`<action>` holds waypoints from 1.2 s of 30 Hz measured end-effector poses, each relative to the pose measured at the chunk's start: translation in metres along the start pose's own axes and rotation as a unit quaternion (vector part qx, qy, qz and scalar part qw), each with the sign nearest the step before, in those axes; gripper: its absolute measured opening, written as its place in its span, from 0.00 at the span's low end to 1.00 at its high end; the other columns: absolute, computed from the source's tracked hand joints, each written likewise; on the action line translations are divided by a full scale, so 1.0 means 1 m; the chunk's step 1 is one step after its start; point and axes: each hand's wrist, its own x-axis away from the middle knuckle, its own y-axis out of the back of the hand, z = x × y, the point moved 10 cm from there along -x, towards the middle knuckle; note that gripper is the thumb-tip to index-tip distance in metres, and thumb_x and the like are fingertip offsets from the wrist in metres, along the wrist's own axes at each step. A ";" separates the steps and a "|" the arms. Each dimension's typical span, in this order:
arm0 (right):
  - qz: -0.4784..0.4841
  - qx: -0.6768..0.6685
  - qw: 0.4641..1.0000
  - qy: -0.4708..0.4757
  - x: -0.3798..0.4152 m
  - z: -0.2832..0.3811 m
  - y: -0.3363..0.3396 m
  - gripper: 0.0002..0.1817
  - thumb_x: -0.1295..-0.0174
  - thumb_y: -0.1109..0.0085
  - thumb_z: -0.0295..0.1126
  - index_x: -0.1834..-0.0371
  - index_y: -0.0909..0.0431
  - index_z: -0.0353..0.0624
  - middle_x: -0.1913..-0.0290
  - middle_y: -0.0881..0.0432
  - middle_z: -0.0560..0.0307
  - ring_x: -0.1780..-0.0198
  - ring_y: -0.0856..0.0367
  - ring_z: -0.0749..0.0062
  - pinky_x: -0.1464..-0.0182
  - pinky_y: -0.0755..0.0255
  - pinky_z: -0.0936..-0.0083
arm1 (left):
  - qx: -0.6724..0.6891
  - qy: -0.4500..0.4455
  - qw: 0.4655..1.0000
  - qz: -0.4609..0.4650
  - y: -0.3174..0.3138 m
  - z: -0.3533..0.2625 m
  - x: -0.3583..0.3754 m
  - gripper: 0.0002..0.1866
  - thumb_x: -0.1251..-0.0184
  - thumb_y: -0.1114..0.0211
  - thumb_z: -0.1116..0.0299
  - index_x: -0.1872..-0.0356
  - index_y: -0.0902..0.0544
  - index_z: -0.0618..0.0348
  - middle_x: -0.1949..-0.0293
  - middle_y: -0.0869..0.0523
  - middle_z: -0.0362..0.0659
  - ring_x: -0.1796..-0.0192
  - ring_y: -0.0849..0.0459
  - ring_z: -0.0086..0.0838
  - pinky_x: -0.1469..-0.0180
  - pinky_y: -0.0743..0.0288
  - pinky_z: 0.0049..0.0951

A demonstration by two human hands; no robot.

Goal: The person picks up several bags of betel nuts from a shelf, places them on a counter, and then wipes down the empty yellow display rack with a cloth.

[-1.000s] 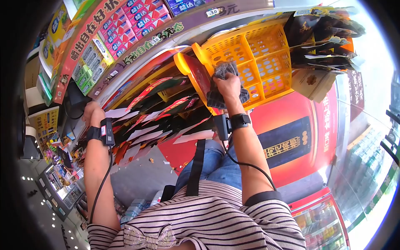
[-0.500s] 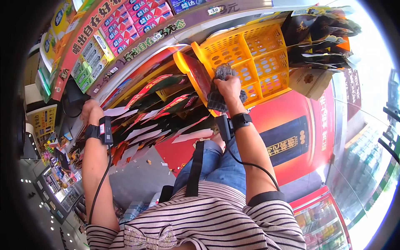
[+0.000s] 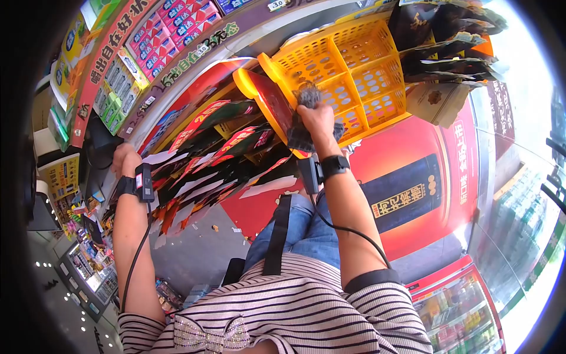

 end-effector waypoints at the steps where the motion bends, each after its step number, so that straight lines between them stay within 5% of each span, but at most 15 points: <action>1: -0.007 -0.013 1.000 0.001 0.002 -0.014 -0.001 0.21 0.66 0.44 0.43 0.78 0.24 0.31 0.78 0.23 0.41 0.72 0.22 0.54 0.66 0.30 0.69 | 0.006 0.005 1.000 0.001 0.001 0.000 0.001 0.22 0.50 0.48 0.64 0.56 0.38 0.66 0.52 0.37 0.60 0.52 0.31 0.50 0.51 0.35 0.46; 4: -0.005 -0.060 0.998 -0.024 0.016 -0.046 0.003 0.20 0.66 0.43 0.43 0.80 0.24 0.31 0.81 0.24 0.42 0.76 0.23 0.57 0.69 0.31 0.70 | 0.042 0.058 0.997 -0.039 -0.018 0.009 -0.025 0.21 0.51 0.48 0.65 0.56 0.38 0.65 0.52 0.36 0.60 0.51 0.31 0.51 0.50 0.35 0.46; 8: 0.000 -0.114 0.992 -0.046 0.027 -0.098 0.000 0.16 0.63 0.40 0.38 0.77 0.23 0.34 0.83 0.24 0.55 0.79 0.26 0.78 0.74 0.32 0.79 | 0.027 0.055 0.997 -0.038 -0.022 0.009 -0.030 0.22 0.51 0.48 0.65 0.55 0.38 0.66 0.50 0.37 0.60 0.50 0.31 0.51 0.50 0.34 0.45; 10: -0.015 -0.028 0.998 -0.060 0.031 -0.140 -0.004 0.16 0.63 0.40 0.38 0.76 0.23 0.34 0.82 0.24 0.55 0.79 0.26 0.78 0.74 0.32 0.79 | -0.044 0.055 0.997 0.010 -0.060 0.009 -0.078 0.23 0.51 0.48 0.64 0.54 0.38 0.67 0.49 0.37 0.62 0.49 0.31 0.52 0.49 0.34 0.44; 12: -0.039 0.026 0.997 -0.069 0.044 -0.163 0.003 0.16 0.61 0.39 0.38 0.77 0.23 0.34 0.82 0.23 0.54 0.79 0.26 0.77 0.73 0.32 0.77 | 0.022 0.011 0.998 0.064 0.004 0.003 0.010 0.26 0.52 0.49 0.62 0.53 0.40 0.70 0.48 0.37 0.65 0.48 0.31 0.51 0.48 0.35 0.43; 14: -0.018 -0.035 0.996 -0.083 0.051 -0.161 0.006 0.17 0.61 0.39 0.39 0.76 0.23 0.34 0.81 0.23 0.54 0.78 0.26 0.76 0.72 0.31 0.77 | -0.084 -0.101 0.987 0.091 -0.051 -0.011 -0.056 0.28 0.52 0.50 0.61 0.52 0.40 0.71 0.49 0.36 0.65 0.49 0.30 0.50 0.47 0.35 0.42; 17: 0.013 -0.133 0.988 -0.075 0.061 -0.121 0.015 0.18 0.59 0.40 0.40 0.73 0.23 0.34 0.80 0.23 0.55 0.76 0.26 0.77 0.71 0.31 0.78 | -0.172 -0.156 0.969 0.084 -0.084 -0.021 -0.093 0.29 0.53 0.47 0.62 0.51 0.41 0.73 0.51 0.32 0.62 0.49 0.29 0.48 0.47 0.35 0.39; 21: -0.008 -0.179 0.984 0.020 0.051 -0.056 0.022 0.17 0.59 0.43 0.40 0.73 0.23 0.36 0.81 0.23 0.47 0.77 0.24 0.66 0.71 0.32 0.74 | -0.309 -0.235 0.914 0.117 -0.062 -0.035 -0.049 0.29 0.55 0.43 0.66 0.52 0.41 0.72 0.51 0.30 0.59 0.49 0.29 0.45 0.47 0.35 0.37; 27: -0.046 -0.073 0.996 0.006 0.029 -0.051 0.003 0.21 0.62 0.42 0.43 0.67 0.22 0.41 0.70 0.22 0.43 0.64 0.23 0.53 0.59 0.30 0.68 | -0.271 -0.205 0.936 0.089 -0.045 -0.029 -0.033 0.29 0.56 0.42 0.70 0.52 0.41 0.71 0.52 0.30 0.56 0.49 0.28 0.44 0.49 0.34 0.37; 32: -0.041 -0.059 0.997 -0.018 0.029 -0.054 0.004 0.22 0.63 0.42 0.43 0.66 0.22 0.40 0.69 0.22 0.43 0.63 0.23 0.54 0.58 0.30 0.68 | -0.130 -0.051 0.989 0.042 0.001 -0.011 0.014 0.28 0.56 0.40 0.72 0.52 0.41 0.70 0.52 0.30 0.54 0.50 0.28 0.42 0.50 0.32 0.37; 34: -0.031 -0.067 0.997 -0.032 0.030 -0.052 0.003 0.22 0.63 0.43 0.42 0.68 0.22 0.37 0.70 0.22 0.43 0.64 0.22 0.54 0.59 0.30 0.70 | -0.249 -0.128 0.956 0.092 -0.028 -0.022 -0.017 0.27 0.55 0.41 0.71 0.53 0.40 0.70 0.52 0.30 0.54 0.50 0.27 0.42 0.50 0.32 0.37; 36: -0.027 -0.074 0.996 -0.038 0.029 -0.054 0.001 0.21 0.64 0.43 0.42 0.69 0.23 0.37 0.71 0.21 0.43 0.66 0.22 0.54 0.60 0.30 0.71 | -0.189 -0.108 0.973 0.075 -0.021 -0.017 -0.013 0.24 0.52 0.46 0.67 0.55 0.38 0.71 0.52 0.30 0.55 0.51 0.27 0.44 0.51 0.32 0.38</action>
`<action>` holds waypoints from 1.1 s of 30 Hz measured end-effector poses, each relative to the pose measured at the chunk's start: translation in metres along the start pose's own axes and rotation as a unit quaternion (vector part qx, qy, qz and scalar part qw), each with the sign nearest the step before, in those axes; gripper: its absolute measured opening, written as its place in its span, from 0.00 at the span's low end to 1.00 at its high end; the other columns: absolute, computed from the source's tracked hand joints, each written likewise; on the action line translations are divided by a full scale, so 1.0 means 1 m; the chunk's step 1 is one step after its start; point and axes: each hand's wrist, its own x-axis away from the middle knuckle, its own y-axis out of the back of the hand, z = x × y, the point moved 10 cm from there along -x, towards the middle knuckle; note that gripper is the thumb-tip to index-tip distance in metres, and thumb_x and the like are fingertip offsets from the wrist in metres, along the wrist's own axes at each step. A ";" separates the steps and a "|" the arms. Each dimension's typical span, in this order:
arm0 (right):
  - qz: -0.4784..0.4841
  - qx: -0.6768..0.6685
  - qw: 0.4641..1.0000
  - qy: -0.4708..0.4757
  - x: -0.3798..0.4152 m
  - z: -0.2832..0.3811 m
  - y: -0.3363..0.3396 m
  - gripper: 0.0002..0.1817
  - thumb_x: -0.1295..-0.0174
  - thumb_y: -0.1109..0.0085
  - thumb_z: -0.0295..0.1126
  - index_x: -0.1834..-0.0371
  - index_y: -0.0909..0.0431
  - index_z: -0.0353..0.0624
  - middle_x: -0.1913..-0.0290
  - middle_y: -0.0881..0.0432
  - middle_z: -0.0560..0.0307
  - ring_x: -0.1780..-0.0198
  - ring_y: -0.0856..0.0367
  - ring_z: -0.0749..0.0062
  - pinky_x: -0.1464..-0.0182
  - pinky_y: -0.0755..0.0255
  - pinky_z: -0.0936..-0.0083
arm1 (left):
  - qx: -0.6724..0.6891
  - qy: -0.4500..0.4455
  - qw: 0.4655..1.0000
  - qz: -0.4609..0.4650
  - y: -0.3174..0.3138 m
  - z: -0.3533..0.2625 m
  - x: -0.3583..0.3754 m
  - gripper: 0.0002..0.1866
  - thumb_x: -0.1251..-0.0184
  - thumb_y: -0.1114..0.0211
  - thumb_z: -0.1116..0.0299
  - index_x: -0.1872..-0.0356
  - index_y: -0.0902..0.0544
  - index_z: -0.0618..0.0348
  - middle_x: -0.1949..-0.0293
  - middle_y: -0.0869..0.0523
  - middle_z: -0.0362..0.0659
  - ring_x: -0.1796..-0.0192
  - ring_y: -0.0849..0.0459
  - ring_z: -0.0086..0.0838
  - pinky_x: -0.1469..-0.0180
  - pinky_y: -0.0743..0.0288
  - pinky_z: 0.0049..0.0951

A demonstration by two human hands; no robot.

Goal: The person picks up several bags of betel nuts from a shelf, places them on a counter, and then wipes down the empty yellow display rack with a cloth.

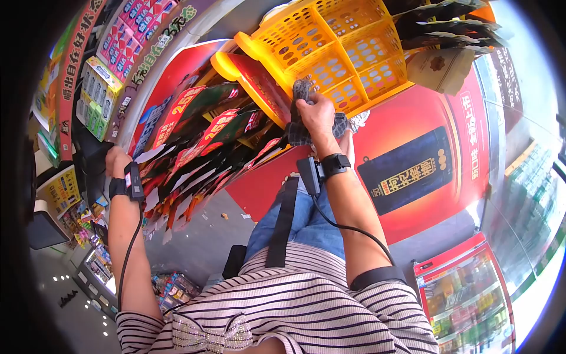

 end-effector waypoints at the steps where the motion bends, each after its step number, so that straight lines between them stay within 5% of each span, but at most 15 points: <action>1: 0.000 -0.005 1.000 -0.003 -0.001 -0.001 0.000 0.21 0.64 0.43 0.41 0.69 0.23 0.36 0.72 0.21 0.43 0.66 0.22 0.54 0.60 0.30 0.71 | 0.031 0.009 0.999 -0.012 0.002 0.003 0.003 0.23 0.51 0.48 0.65 0.56 0.37 0.72 0.53 0.30 0.56 0.52 0.27 0.45 0.51 0.32 0.38; 4: -0.036 -0.021 0.999 0.009 -0.001 -0.006 0.002 0.19 0.64 0.43 0.40 0.72 0.23 0.35 0.77 0.22 0.44 0.70 0.22 0.58 0.63 0.29 0.72 | 0.019 0.000 1.000 -0.014 -0.027 0.002 -0.056 0.23 0.51 0.48 0.64 0.57 0.38 0.71 0.53 0.30 0.59 0.52 0.28 0.47 0.51 0.32 0.39; 12: -0.011 -0.005 1.000 0.006 -0.001 -0.010 0.003 0.19 0.66 0.42 0.39 0.76 0.24 0.32 0.78 0.23 0.43 0.73 0.23 0.57 0.66 0.30 0.72 | 0.078 0.100 0.988 -0.092 -0.017 0.017 -0.045 0.23 0.52 0.47 0.64 0.57 0.38 0.70 0.54 0.30 0.59 0.52 0.27 0.47 0.51 0.31 0.42; 15: -0.067 0.004 0.995 0.071 -0.006 0.008 0.002 0.19 0.66 0.42 0.40 0.77 0.24 0.32 0.80 0.24 0.43 0.74 0.23 0.57 0.67 0.30 0.72 | -0.021 0.025 0.998 -0.057 -0.024 0.006 -0.060 0.24 0.52 0.47 0.63 0.57 0.37 0.71 0.54 0.29 0.59 0.52 0.27 0.47 0.52 0.31 0.42; 18: -0.038 -0.019 0.999 0.013 -0.001 -0.013 0.004 0.18 0.66 0.43 0.40 0.79 0.24 0.32 0.81 0.24 0.43 0.75 0.23 0.58 0.67 0.30 0.73 | -0.080 -0.013 0.997 -0.013 -0.023 0.004 -0.050 0.23 0.51 0.47 0.63 0.58 0.37 0.71 0.54 0.29 0.58 0.52 0.27 0.47 0.52 0.31 0.41; 21: -0.022 0.011 0.999 -0.032 0.007 -0.039 0.013 0.18 0.65 0.43 0.40 0.79 0.25 0.32 0.82 0.24 0.45 0.76 0.23 0.61 0.69 0.30 0.73 | 0.079 0.094 0.990 -0.063 0.000 0.011 -0.007 0.21 0.50 0.47 0.64 0.58 0.35 0.71 0.52 0.31 0.57 0.50 0.28 0.45 0.51 0.31 0.39; 24: -0.019 -0.014 1.000 0.012 0.003 -0.018 0.008 0.18 0.65 0.42 0.40 0.78 0.23 0.34 0.80 0.24 0.43 0.75 0.23 0.58 0.68 0.29 0.72 | 0.042 0.066 0.993 -0.087 -0.003 0.010 -0.021 0.21 0.49 0.47 0.65 0.56 0.34 0.71 0.51 0.32 0.56 0.50 0.28 0.44 0.51 0.31 0.38; 28: -0.024 -0.003 1.000 0.018 -0.003 0.015 0.004 0.18 0.65 0.42 0.40 0.76 0.23 0.35 0.78 0.23 0.42 0.72 0.22 0.54 0.66 0.29 0.70 | -0.182 -0.128 0.975 0.027 -0.014 -0.017 -0.019 0.22 0.52 0.43 0.68 0.56 0.33 0.72 0.51 0.31 0.54 0.50 0.28 0.42 0.51 0.31 0.35; 33: -0.010 -0.003 1.000 -0.004 0.001 -0.018 0.007 0.19 0.66 0.42 0.40 0.76 0.24 0.34 0.77 0.23 0.41 0.71 0.22 0.54 0.65 0.29 0.70 | -0.176 -0.104 0.979 0.021 -0.020 -0.014 -0.031 0.24 0.54 0.41 0.70 0.55 0.36 0.71 0.53 0.28 0.54 0.51 0.26 0.40 0.51 0.31 0.32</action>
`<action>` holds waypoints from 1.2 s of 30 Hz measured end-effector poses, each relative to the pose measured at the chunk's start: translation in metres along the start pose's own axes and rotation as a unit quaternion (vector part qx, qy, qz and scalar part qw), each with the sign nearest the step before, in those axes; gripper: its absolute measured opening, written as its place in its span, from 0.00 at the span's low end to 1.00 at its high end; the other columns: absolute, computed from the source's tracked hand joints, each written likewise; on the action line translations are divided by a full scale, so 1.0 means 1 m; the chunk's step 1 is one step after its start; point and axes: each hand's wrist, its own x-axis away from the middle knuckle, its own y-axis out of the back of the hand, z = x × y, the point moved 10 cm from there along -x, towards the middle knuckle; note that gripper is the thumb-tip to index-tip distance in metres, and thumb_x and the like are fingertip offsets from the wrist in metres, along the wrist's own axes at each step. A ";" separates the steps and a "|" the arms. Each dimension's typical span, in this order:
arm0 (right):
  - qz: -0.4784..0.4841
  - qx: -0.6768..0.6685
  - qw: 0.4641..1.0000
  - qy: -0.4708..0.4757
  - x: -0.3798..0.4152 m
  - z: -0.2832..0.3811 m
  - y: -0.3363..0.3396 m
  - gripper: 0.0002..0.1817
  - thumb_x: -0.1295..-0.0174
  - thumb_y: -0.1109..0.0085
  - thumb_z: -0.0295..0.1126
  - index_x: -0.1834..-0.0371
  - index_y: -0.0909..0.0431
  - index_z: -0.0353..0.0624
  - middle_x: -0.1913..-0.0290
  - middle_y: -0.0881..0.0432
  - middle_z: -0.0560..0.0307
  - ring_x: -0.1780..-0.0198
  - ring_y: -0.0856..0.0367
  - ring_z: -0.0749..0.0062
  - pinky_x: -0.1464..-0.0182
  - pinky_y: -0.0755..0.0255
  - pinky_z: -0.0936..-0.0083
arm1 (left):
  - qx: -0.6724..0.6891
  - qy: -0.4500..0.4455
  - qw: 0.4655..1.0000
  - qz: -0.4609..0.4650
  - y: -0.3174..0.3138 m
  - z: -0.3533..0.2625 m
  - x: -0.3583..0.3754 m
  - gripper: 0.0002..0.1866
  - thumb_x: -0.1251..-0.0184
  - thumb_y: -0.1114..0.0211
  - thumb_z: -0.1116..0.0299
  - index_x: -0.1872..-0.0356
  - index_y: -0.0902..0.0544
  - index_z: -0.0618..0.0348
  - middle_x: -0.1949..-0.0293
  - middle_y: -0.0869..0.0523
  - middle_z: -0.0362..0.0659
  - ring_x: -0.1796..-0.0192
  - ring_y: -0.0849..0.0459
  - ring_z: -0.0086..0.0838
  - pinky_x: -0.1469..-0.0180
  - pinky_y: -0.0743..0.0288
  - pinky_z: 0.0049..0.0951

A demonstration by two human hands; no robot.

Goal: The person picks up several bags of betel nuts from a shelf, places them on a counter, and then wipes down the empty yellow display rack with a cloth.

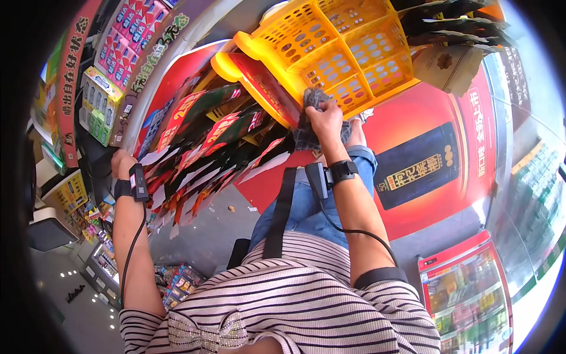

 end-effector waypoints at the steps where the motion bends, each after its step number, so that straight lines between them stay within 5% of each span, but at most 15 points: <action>1: -0.010 0.002 1.000 0.021 -0.004 0.005 -0.002 0.18 0.66 0.42 0.40 0.76 0.24 0.34 0.78 0.23 0.42 0.72 0.22 0.55 0.65 0.29 0.70 | -0.021 -0.017 1.000 0.005 -0.003 -0.004 -0.003 0.24 0.54 0.41 0.70 0.55 0.36 0.70 0.53 0.28 0.54 0.52 0.26 0.40 0.51 0.31 0.32; 6: -0.021 0.007 0.998 0.051 0.005 0.036 0.005 0.18 0.66 0.41 0.39 0.75 0.23 0.34 0.77 0.23 0.42 0.72 0.22 0.57 0.66 0.29 0.71 | -0.155 -0.107 0.982 0.020 0.010 -0.018 0.036 0.24 0.55 0.41 0.72 0.54 0.37 0.66 0.52 0.27 0.53 0.52 0.25 0.39 0.51 0.31 0.33; 10: -0.015 0.010 1.000 -0.012 0.001 -0.019 -0.002 0.18 0.66 0.42 0.39 0.74 0.23 0.35 0.75 0.22 0.42 0.70 0.21 0.57 0.64 0.29 0.72 | 0.066 0.083 0.994 -0.011 -0.013 0.012 -0.029 0.25 0.57 0.39 0.73 0.55 0.38 0.67 0.53 0.27 0.52 0.52 0.25 0.38 0.51 0.30 0.33; 15: -0.018 0.004 1.000 0.009 0.002 0.020 -0.005 0.19 0.65 0.42 0.39 0.72 0.24 0.35 0.75 0.22 0.43 0.69 0.22 0.56 0.63 0.29 0.71 | 0.104 0.159 0.981 -0.034 0.004 0.021 0.014 0.29 0.58 0.36 0.72 0.55 0.40 0.72 0.56 0.24 0.52 0.55 0.23 0.36 0.51 0.30 0.33; 18: 0.009 -0.004 1.000 -0.017 0.000 -0.007 -0.006 0.18 0.65 0.42 0.39 0.73 0.24 0.36 0.75 0.22 0.43 0.68 0.22 0.56 0.62 0.29 0.70 | 0.000 0.056 0.998 -0.039 0.017 -0.001 0.022 0.30 0.60 0.35 0.72 0.55 0.38 0.72 0.56 0.23 0.51 0.55 0.22 0.36 0.51 0.30 0.32; 20: 0.009 -0.001 1.000 -0.018 -0.002 -0.012 -0.007 0.18 0.65 0.42 0.39 0.74 0.24 0.37 0.75 0.22 0.43 0.68 0.22 0.54 0.62 0.29 0.69 | -0.182 -0.178 0.967 -0.028 0.016 -0.033 0.033 0.27 0.61 0.33 0.71 0.57 0.33 0.70 0.56 0.23 0.49 0.54 0.23 0.35 0.52 0.30 0.31; 23: -0.018 0.024 0.999 0.019 0.001 0.018 -0.003 0.18 0.66 0.42 0.39 0.74 0.24 0.37 0.75 0.22 0.42 0.68 0.22 0.53 0.63 0.29 0.68 | -0.054 0.029 0.998 -0.017 -0.020 0.007 -0.041 0.14 0.59 0.33 0.69 0.69 0.25 0.62 0.57 0.22 0.47 0.54 0.23 0.33 0.52 0.31 0.31; 25: 0.005 0.022 1.000 0.016 -0.003 0.022 -0.007 0.17 0.66 0.42 0.39 0.74 0.24 0.37 0.75 0.22 0.42 0.68 0.22 0.53 0.63 0.29 0.68 | -0.071 -0.080 0.991 -0.082 -0.004 -0.006 -0.022 0.09 0.57 0.36 0.69 0.73 0.22 0.60 0.60 0.21 0.48 0.56 0.23 0.37 0.55 0.30 0.33; 27: 0.010 0.008 1.000 0.018 -0.004 0.018 -0.010 0.17 0.66 0.42 0.39 0.75 0.24 0.38 0.74 0.22 0.43 0.68 0.23 0.52 0.63 0.30 0.67 | -0.178 -0.427 0.862 -0.205 0.043 -0.055 0.112 0.08 0.53 0.43 0.69 0.72 0.23 0.62 0.66 0.21 0.53 0.61 0.23 0.47 0.62 0.27 0.38; 31: -0.040 0.015 0.998 0.053 -0.002 0.029 -0.006 0.17 0.66 0.40 0.38 0.76 0.25 0.35 0.80 0.24 0.47 0.75 0.23 0.64 0.68 0.30 0.74 | -0.133 -0.473 0.848 -0.200 0.039 -0.049 0.098 0.08 0.54 0.44 0.69 0.73 0.24 0.62 0.67 0.22 0.55 0.61 0.24 0.49 0.62 0.28 0.38; 35: 0.008 0.002 0.999 0.032 -0.007 0.024 -0.009 0.18 0.67 0.41 0.41 0.74 0.24 0.40 0.73 0.22 0.44 0.67 0.22 0.54 0.63 0.29 0.67 | -0.188 -0.402 0.883 -0.153 0.032 -0.050 0.077 0.09 0.55 0.42 0.68 0.73 0.24 0.63 0.67 0.22 0.55 0.61 0.24 0.49 0.62 0.28 0.37; 36: 0.023 0.010 0.999 0.028 -0.009 0.022 -0.011 0.19 0.67 0.41 0.42 0.74 0.25 0.39 0.74 0.22 0.44 0.67 0.22 0.55 0.64 0.29 0.68 | -0.200 -0.361 0.897 -0.157 0.033 -0.051 0.069 0.11 0.58 0.38 0.67 0.71 0.22 0.60 0.65 0.20 0.51 0.61 0.21 0.42 0.61 0.27 0.34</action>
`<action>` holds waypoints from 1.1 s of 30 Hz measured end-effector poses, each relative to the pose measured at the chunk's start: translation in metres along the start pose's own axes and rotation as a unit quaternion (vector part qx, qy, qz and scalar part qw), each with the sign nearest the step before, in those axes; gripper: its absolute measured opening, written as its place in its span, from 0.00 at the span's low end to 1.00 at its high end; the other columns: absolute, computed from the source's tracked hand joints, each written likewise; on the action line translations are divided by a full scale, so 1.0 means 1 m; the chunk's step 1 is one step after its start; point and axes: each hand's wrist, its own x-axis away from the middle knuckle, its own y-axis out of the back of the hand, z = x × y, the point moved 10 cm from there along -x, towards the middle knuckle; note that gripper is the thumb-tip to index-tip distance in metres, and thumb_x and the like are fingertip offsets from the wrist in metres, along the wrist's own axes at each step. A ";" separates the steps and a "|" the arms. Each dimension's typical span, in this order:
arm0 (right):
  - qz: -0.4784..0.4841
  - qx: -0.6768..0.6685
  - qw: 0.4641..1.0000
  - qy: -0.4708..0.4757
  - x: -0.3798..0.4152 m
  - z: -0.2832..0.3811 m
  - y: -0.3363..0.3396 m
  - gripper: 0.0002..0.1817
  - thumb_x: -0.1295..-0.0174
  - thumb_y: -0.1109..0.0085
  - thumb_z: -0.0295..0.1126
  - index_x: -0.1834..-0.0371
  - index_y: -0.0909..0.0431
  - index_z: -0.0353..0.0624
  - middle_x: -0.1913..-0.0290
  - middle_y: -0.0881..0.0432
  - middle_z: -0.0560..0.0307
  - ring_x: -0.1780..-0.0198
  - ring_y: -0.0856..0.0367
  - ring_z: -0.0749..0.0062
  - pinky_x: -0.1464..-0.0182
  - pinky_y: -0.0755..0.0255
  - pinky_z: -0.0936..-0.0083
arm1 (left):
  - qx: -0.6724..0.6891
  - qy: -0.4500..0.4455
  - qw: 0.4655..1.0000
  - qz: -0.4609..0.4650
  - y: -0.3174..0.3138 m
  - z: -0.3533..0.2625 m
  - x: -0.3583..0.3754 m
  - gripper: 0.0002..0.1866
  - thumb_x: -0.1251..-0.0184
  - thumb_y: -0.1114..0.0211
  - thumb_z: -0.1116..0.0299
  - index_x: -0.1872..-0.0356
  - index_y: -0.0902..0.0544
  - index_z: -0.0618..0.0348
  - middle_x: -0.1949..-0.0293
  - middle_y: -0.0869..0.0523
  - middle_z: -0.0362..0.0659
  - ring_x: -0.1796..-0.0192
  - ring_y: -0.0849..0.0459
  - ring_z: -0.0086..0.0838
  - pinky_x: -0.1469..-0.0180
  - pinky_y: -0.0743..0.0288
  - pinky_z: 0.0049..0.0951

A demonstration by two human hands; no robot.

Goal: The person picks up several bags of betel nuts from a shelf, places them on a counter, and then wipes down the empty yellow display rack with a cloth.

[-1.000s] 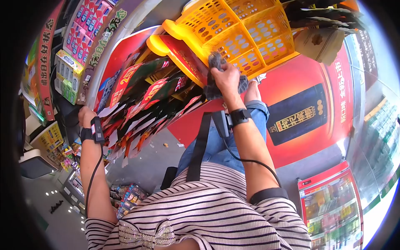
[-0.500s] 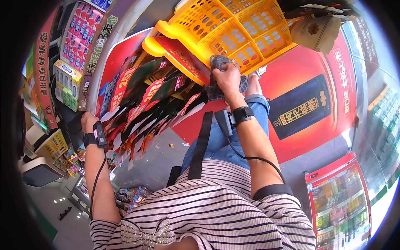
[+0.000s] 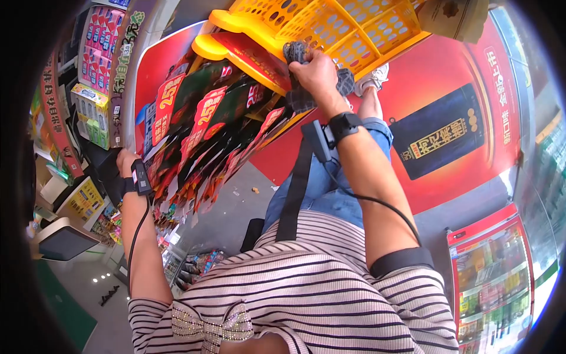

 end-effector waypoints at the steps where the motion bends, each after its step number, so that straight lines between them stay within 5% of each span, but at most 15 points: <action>1: 0.011 0.002 1.000 -0.002 0.001 -0.002 -0.002 0.19 0.67 0.41 0.42 0.74 0.24 0.39 0.73 0.22 0.44 0.67 0.22 0.55 0.63 0.29 0.68 | -0.016 0.040 0.999 0.012 -0.003 0.004 -0.006 0.14 0.61 0.34 0.66 0.69 0.20 0.57 0.63 0.19 0.48 0.62 0.19 0.36 0.61 0.26 0.30; 4: 0.017 0.066 0.997 -0.029 0.002 -0.018 0.007 0.19 0.66 0.42 0.43 0.73 0.23 0.40 0.73 0.21 0.44 0.67 0.22 0.55 0.62 0.29 0.68 | 0.016 0.053 0.995 0.078 -0.015 0.009 -0.011 0.11 0.56 0.41 0.66 0.73 0.23 0.63 0.66 0.21 0.53 0.62 0.22 0.46 0.63 0.27 0.37; 6: 0.039 0.095 0.992 -0.072 0.011 -0.045 0.019 0.19 0.66 0.43 0.43 0.73 0.21 0.40 0.72 0.22 0.43 0.68 0.22 0.56 0.62 0.29 0.69 | 0.069 0.103 0.985 0.122 -0.025 0.020 -0.017 0.11 0.57 0.39 0.67 0.72 0.22 0.62 0.64 0.20 0.51 0.61 0.21 0.44 0.61 0.28 0.37; 8: 0.076 -0.063 0.990 -0.105 0.023 -0.060 0.036 0.18 0.63 0.40 0.39 0.72 0.22 0.36 0.76 0.21 0.50 0.71 0.22 0.69 0.66 0.29 0.75 | 0.179 0.227 0.954 0.085 -0.043 0.045 -0.018 0.11 0.58 0.38 0.68 0.71 0.21 0.62 0.64 0.20 0.51 0.60 0.21 0.43 0.60 0.28 0.38; 9: 0.094 -0.126 0.984 -0.083 0.029 -0.047 0.051 0.16 0.58 0.39 0.36 0.70 0.23 0.35 0.75 0.21 0.57 0.72 0.24 0.76 0.67 0.30 0.77 | 0.092 0.052 0.994 -0.007 -0.002 0.009 -0.001 0.12 0.59 0.37 0.67 0.71 0.21 0.61 0.65 0.19 0.50 0.60 0.21 0.42 0.59 0.28 0.38; 10: 0.128 -0.252 0.958 -0.052 0.034 -0.032 0.058 0.13 0.51 0.41 0.35 0.67 0.23 0.36 0.73 0.22 0.60 0.72 0.25 0.77 0.67 0.30 0.78 | 0.083 0.084 0.993 0.024 -0.013 0.019 0.000 0.12 0.60 0.36 0.67 0.71 0.21 0.60 0.64 0.19 0.48 0.60 0.21 0.39 0.58 0.29 0.36; 12: 0.176 -0.276 0.944 -0.035 0.036 -0.019 0.077 0.13 0.47 0.44 0.34 0.62 0.25 0.38 0.69 0.22 0.63 0.68 0.25 0.80 0.61 0.32 0.80 | 0.072 0.144 0.984 0.078 -0.033 0.037 -0.017 0.14 0.63 0.33 0.66 0.71 0.20 0.58 0.63 0.19 0.44 0.59 0.21 0.34 0.57 0.29 0.32; 14: 0.150 -0.228 0.962 0.022 0.034 -0.006 0.110 0.15 0.45 0.46 0.36 0.58 0.26 0.38 0.63 0.22 0.63 0.61 0.27 0.82 0.55 0.35 0.82 | 0.063 0.201 0.968 0.133 -0.053 0.050 -0.034 0.16 0.66 0.31 0.65 0.71 0.20 0.56 0.62 0.19 0.40 0.59 0.21 0.30 0.56 0.30 0.28; 16: 0.136 -0.370 0.919 0.005 0.030 -0.017 0.128 0.17 0.43 0.48 0.36 0.53 0.29 0.38 0.58 0.24 0.63 0.56 0.30 0.81 0.52 0.38 0.82 | 0.058 0.260 0.945 0.190 -0.072 0.055 -0.037 0.17 0.69 0.28 0.64 0.70 0.19 0.54 0.61 0.19 0.36 0.58 0.22 0.25 0.55 0.31 0.23; 19: 0.077 -0.177 0.979 0.067 0.028 -0.008 0.156 0.15 0.42 0.49 0.34 0.55 0.28 0.38 0.60 0.23 0.61 0.59 0.28 0.81 0.54 0.35 0.82 | 0.100 0.270 0.942 0.174 -0.055 0.048 -0.018 0.18 0.70 0.27 0.62 0.71 0.20 0.53 0.59 0.19 0.37 0.57 0.22 0.27 0.54 0.31 0.26; 22: 0.044 -0.352 0.934 0.053 0.029 -0.006 0.168 0.14 0.42 0.49 0.34 0.57 0.27 0.36 0.63 0.22 0.61 0.61 0.27 0.82 0.56 0.34 0.83 | 0.110 0.285 0.935 0.179 -0.071 0.059 -0.029 0.17 0.68 0.29 0.62 0.72 0.20 0.54 0.59 0.20 0.39 0.57 0.22 0.29 0.55 0.30 0.28; 26: 0.030 -0.240 0.968 0.061 0.018 -0.004 0.148 0.13 0.43 0.48 0.34 0.60 0.26 0.36 0.67 0.22 0.62 0.66 0.26 0.83 0.63 0.32 0.86 | 0.113 0.274 0.941 0.163 -0.065 0.052 -0.025 0.14 0.64 0.32 0.64 0.72 0.20 0.56 0.60 0.20 0.42 0.58 0.22 0.32 0.56 0.29 0.30; 28: 0.047 -0.338 0.938 0.055 0.027 0.011 0.121 0.12 0.43 0.48 0.33 0.62 0.26 0.35 0.69 0.22 0.63 0.69 0.27 0.84 0.65 0.31 0.86 | 0.115 0.270 0.943 0.158 -0.062 0.054 -0.022 0.13 0.62 0.34 0.64 0.71 0.20 0.57 0.61 0.20 0.44 0.58 0.22 0.34 0.57 0.29 0.32; 33: 0.139 -0.309 0.940 0.050 0.016 0.022 0.037 0.14 0.46 0.45 0.33 0.61 0.27 0.35 0.67 0.24 0.61 0.66 0.28 0.82 0.62 0.32 0.82 | 0.101 0.229 0.959 0.131 -0.043 0.041 -0.014 0.11 0.56 0.38 0.66 0.71 0.21 0.59 0.62 0.20 0.48 0.59 0.21 0.39 0.59 0.28 0.35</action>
